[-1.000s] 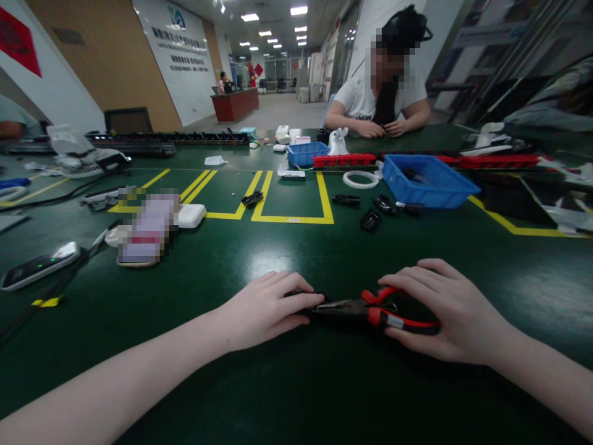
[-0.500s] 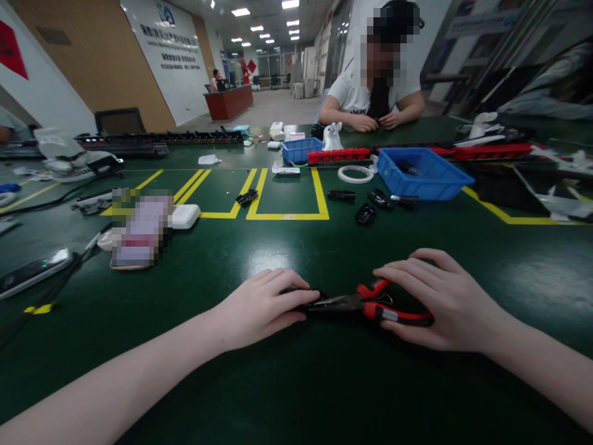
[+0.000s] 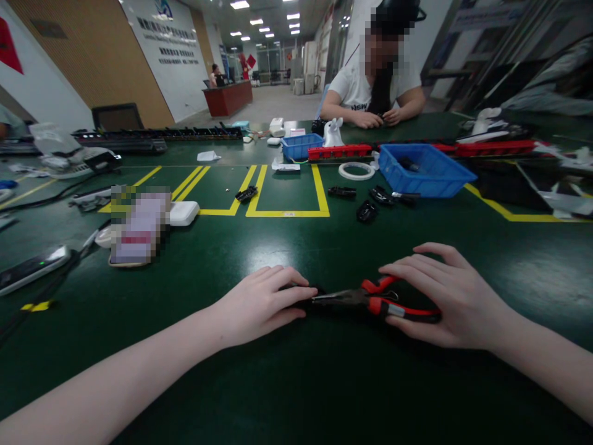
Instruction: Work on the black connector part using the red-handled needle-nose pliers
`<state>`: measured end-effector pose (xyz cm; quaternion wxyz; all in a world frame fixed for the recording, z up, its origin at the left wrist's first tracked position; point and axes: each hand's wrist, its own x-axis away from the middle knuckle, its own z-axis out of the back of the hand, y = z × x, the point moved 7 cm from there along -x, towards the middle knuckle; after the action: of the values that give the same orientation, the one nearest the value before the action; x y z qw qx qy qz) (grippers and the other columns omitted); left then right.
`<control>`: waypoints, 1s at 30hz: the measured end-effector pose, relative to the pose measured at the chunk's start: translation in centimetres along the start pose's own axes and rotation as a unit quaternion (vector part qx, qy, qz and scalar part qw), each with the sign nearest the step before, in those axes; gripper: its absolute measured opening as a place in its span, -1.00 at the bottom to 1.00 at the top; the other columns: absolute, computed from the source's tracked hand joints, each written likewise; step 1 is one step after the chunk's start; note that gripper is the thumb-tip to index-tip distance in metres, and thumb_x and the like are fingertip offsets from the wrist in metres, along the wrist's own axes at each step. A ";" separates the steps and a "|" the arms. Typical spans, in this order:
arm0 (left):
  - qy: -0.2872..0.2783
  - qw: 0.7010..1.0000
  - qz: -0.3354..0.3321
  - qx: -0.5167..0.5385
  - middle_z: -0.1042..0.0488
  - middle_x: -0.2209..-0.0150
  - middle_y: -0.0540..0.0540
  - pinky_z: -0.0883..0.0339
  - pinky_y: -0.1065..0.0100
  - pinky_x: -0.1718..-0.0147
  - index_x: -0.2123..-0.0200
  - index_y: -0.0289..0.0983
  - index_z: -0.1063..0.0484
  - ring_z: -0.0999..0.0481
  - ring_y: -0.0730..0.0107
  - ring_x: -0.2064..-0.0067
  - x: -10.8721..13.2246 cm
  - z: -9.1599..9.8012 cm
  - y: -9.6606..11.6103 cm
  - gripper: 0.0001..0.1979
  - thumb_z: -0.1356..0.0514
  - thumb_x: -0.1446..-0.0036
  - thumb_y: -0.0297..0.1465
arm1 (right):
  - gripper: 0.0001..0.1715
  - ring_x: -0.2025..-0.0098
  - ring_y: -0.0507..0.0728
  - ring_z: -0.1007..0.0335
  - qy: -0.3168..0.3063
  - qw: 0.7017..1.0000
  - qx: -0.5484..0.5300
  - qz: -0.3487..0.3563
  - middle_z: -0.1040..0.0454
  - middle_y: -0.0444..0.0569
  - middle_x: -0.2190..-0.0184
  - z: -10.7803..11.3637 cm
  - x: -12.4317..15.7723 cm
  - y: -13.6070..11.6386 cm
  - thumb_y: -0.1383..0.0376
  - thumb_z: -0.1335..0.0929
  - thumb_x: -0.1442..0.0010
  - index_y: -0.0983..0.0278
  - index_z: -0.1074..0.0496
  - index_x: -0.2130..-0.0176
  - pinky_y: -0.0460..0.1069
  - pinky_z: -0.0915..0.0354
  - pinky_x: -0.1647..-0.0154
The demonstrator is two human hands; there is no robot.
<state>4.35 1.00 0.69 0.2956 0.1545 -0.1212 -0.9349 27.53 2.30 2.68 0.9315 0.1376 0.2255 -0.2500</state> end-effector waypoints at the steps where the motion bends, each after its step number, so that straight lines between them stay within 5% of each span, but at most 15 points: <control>1: 0.000 1.000 0.002 0.000 -0.43 -0.09 -0.17 -0.48 0.17 0.02 -0.18 -0.26 -0.36 -0.47 0.21 -0.05 0.0 0.0 0.0 -0.65 -0.17 -0.35 -0.43 | -0.48 0.21 0.24 -0.55 0.003 1.000 -0.006 -0.008 -0.60 0.08 0.18 0.1 0.0 0.0 0.02 -0.32 -0.25 0.28 -0.34 -0.06 0.24 -0.22 -0.08; 15: -0.004 1.000 0.006 -0.001 -0.42 -0.11 -0.16 -0.48 0.15 0.02 -0.12 -0.20 -0.42 -0.47 0.19 -0.07 0.1 0.1 0.0 -0.70 -0.17 -0.35 -0.43 | -0.49 0.22 0.28 -0.56 0.006 0.997 -0.051 -0.052 -0.62 0.02 0.17 0.2 0.1 0.7 0.01 -0.35 -0.20 0.17 -0.40 -0.07 0.28 -0.23 -0.10; 22: -0.004 1.000 0.000 0.010 -0.42 -0.10 -0.17 -0.48 0.15 0.03 -0.10 -0.22 -0.44 -0.47 0.19 -0.06 0.1 0.0 -0.1 -0.73 -0.15 -0.36 -0.42 | -0.46 0.22 0.25 -0.57 -0.006 1.000 -0.015 0.002 -0.61 0.05 0.18 0.1 0.0 0.0 0.04 -0.36 -0.20 0.25 -0.35 -0.08 0.25 -0.22 -0.10; 30: -0.010 1.000 -0.002 0.008 -0.41 -0.11 -0.17 -0.49 0.14 0.02 -0.10 -0.21 -0.43 -0.47 0.19 -0.07 0.2 -0.1 -0.2 -0.72 -0.16 -0.36 -0.42 | -0.46 0.22 0.27 -0.57 0.002 0.999 -0.031 -0.019 -0.62 0.03 0.17 0.2 0.1 0.3 0.04 -0.39 -0.16 0.21 -0.39 -0.07 0.26 -0.22 -0.11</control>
<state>4.18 1.01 0.51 0.2916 0.1476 -0.1315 -0.9359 27.84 2.45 2.86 0.9300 0.1045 0.2378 -0.2602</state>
